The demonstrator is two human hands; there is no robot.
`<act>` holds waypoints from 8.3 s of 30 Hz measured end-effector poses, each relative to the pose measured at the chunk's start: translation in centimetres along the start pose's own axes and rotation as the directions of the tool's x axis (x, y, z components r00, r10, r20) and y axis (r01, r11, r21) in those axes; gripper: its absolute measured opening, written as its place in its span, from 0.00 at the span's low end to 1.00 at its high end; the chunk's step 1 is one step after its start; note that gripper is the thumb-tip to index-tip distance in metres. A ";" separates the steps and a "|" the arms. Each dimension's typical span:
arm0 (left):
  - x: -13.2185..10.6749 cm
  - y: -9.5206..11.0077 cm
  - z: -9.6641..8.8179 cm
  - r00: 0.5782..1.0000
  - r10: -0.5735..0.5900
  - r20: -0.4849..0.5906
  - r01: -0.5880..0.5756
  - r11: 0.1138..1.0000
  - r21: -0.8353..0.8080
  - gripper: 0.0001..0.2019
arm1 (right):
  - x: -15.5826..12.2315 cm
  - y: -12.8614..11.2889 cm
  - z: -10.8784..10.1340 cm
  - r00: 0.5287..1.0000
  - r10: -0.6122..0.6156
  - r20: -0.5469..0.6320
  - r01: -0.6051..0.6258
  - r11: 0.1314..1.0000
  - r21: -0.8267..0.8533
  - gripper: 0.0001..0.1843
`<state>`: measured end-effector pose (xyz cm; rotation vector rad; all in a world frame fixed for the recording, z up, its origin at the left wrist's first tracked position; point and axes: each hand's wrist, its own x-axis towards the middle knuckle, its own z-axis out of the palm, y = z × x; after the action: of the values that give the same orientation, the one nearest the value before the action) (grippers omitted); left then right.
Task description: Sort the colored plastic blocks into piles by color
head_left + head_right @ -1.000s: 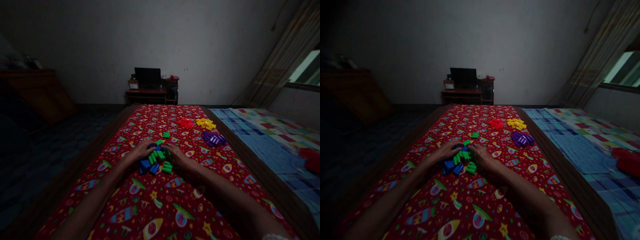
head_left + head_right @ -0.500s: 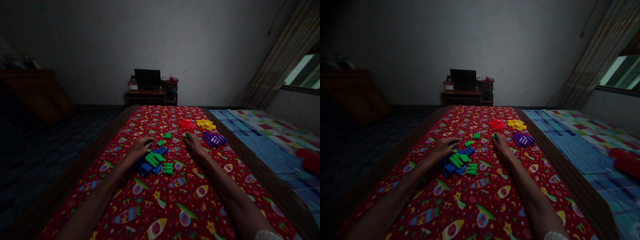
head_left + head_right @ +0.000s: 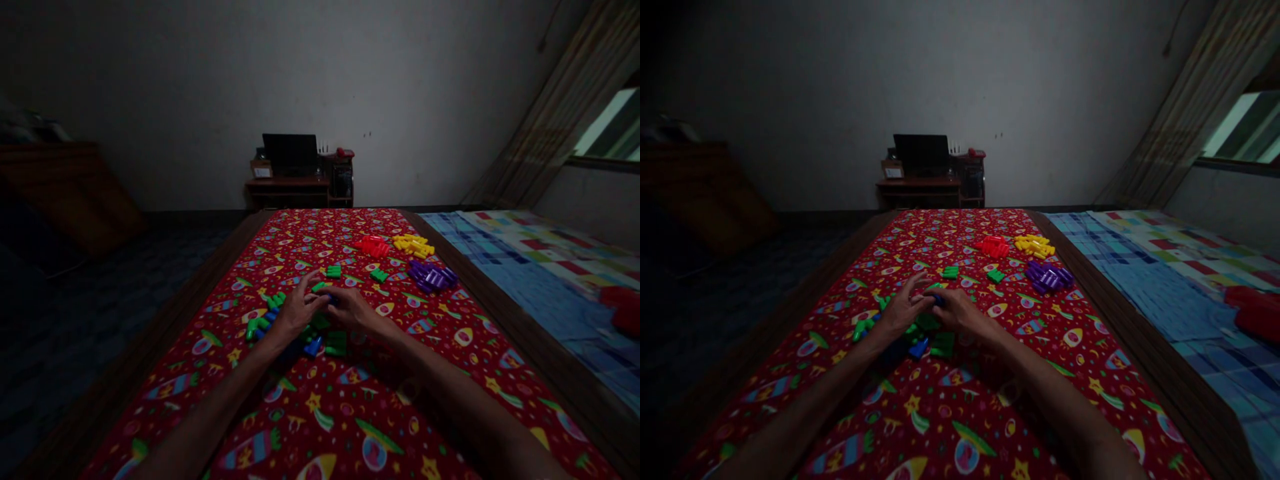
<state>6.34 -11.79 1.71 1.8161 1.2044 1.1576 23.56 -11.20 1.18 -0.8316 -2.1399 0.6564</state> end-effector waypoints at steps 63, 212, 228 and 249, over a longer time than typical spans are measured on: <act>0.3 0.8 -2.1 0.990 0.066 0.128 -0.092 0.974 0.208 0.19 | 0.0 1.9 -4.2 0.953 0.267 -0.146 -0.264 0.964 0.037 0.16; 2.6 -5.4 -10.0 0.948 -0.304 0.093 0.213 0.826 0.522 0.14 | -1.7 2.3 -10.7 0.938 0.264 -0.225 -0.346 0.687 -0.639 0.17; 1.0 2.1 -3.7 0.995 0.018 0.098 -0.047 0.954 0.297 0.19 | -0.9 0.2 -8.3 0.985 0.166 -0.042 -0.167 0.884 -0.436 0.16; -5.8 -3.7 -12.3 0.972 -0.232 0.031 0.153 0.728 0.668 0.22 | -2.0 1.6 -13.2 0.787 0.497 -0.364 -0.577 0.387 -0.719 0.21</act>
<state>-7.33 -15.20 1.50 2.1418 1.8492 0.5066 35.42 -9.16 7.10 -2.0958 -2.0129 -0.1687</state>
